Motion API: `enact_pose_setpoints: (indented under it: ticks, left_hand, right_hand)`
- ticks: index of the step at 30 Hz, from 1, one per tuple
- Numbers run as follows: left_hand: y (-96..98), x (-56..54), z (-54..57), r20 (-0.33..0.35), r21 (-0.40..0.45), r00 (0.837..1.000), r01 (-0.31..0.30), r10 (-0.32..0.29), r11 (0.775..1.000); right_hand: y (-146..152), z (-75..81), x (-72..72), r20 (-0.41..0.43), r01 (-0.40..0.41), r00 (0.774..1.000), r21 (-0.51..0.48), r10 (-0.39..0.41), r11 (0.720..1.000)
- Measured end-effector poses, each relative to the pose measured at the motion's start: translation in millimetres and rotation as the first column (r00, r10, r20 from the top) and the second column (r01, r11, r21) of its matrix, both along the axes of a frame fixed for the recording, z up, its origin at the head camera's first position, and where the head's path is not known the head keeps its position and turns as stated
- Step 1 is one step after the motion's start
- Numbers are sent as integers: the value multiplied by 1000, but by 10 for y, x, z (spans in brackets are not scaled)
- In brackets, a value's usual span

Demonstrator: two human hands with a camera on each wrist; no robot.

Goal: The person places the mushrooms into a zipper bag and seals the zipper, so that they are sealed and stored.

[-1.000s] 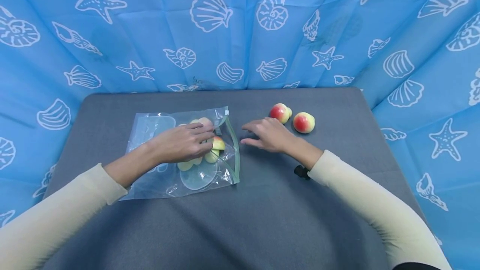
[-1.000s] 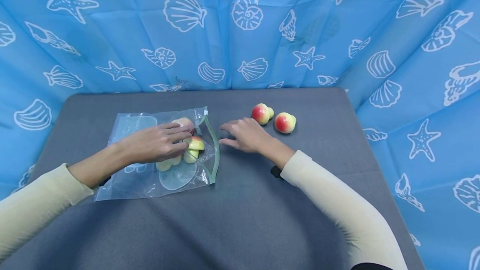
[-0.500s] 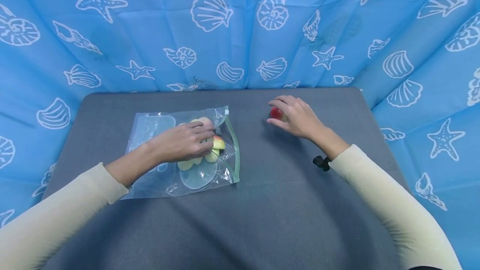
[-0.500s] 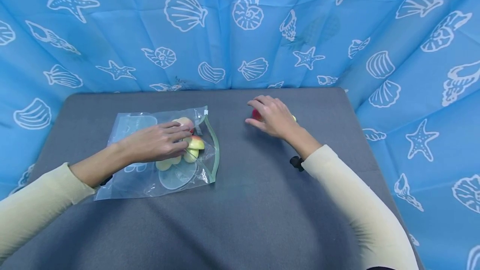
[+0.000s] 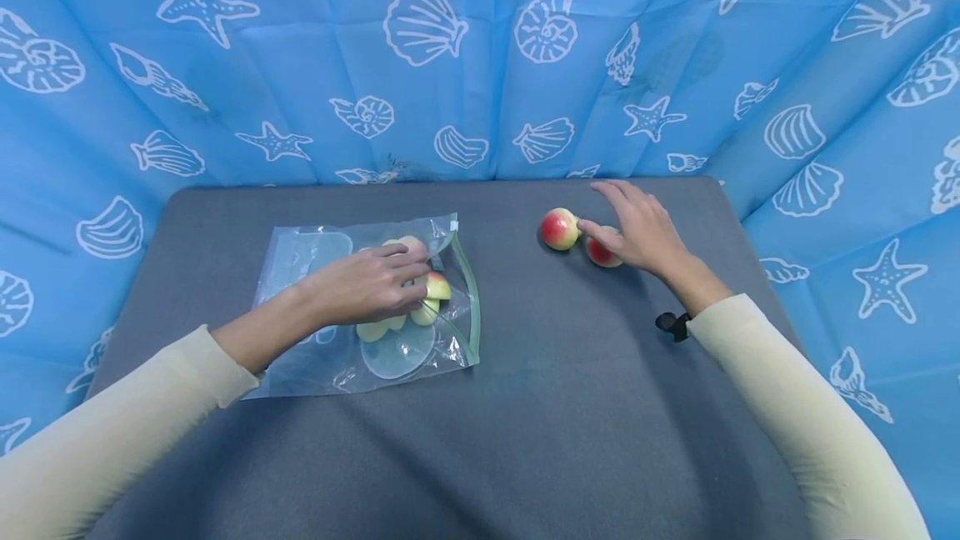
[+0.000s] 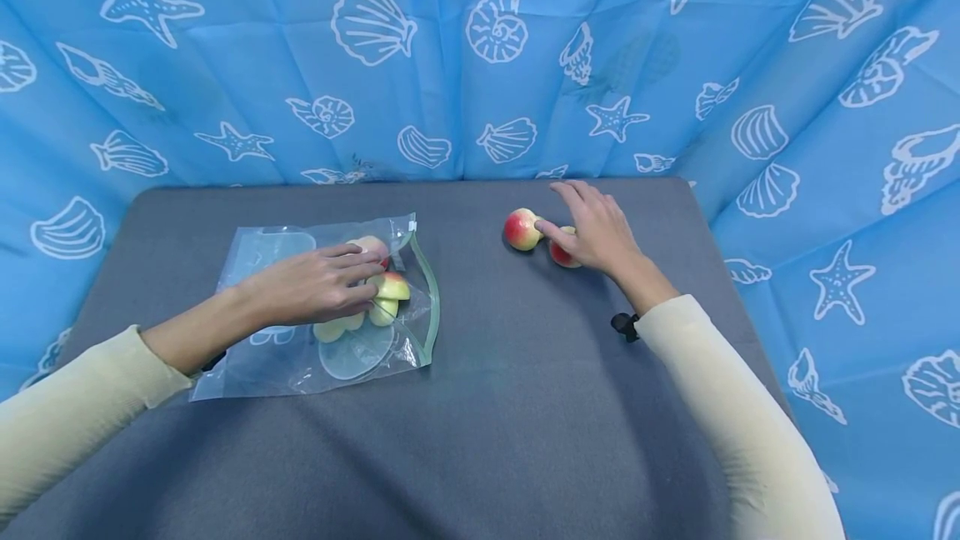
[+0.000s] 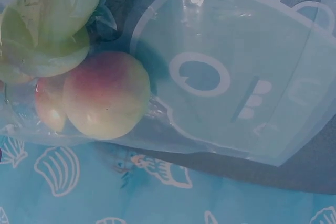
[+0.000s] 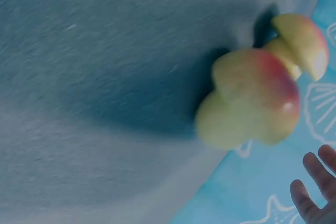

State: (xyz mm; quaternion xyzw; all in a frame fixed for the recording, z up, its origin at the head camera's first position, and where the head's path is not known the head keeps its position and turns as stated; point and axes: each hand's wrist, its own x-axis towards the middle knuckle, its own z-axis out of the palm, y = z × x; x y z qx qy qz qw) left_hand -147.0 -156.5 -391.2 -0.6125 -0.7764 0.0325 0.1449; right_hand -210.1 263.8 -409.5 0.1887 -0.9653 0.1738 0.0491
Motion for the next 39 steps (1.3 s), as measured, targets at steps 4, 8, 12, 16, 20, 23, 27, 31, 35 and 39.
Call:
enact_pose_setpoints:
  ticks: [4, 8, 12, 16, 20, 23, 27, 31, 35, 39]
  left_hand:
    - [1, 0, 0, -1, 7, 1000, 6, -6, 1000]
    - [0, -5, -5, -11, 11, 1000, 12, -12, 1000]
    - [-1, -1, -7, -15, 7, 1000, 10, -10, 1000]
    - [2, 5, -10, -16, 0, 1000, 6, -6, 1000]
    - [3, 8, -10, -17, -2, 1000, 2, -2, 1000]
    - [0, 10, -10, -17, -1, 1000, 0, 0, 1000]
    - [-6, 8, -11, -18, 2, 1000, 1, 0, 1000]
    - [-8, 3, -12, -23, 3, 1000, 2, -1, 1000]
    - [-2, 2, -13, -27, 3, 1000, 3, -3, 1000]
    - [-5, -2, -12, -27, 11, 1000, 5, -4, 1000]
  right_hand:
    - [103, -26, 17, 109, 50, 993, -12, -49, 999]
    - [201, -56, 51, 203, 85, 976, -26, -78, 996]
    - [273, -117, 87, 245, 104, 965, -24, -95, 994]
    - [312, -177, 115, 279, 134, 953, -29, -121, 991]
    - [330, -223, 143, 348, 186, 926, -82, -147, 979]
    - [340, -253, 161, 394, 218, 907, -143, -147, 965]
    - [358, -289, 175, 418, 236, 897, -186, -140, 954]
    - [366, -314, 194, 427, 246, 891, -176, -152, 953]
    - [380, -344, 212, 417, 246, 895, -166, -158, 955]
    - [390, -374, 217, 394, 234, 906, -162, -155, 959]
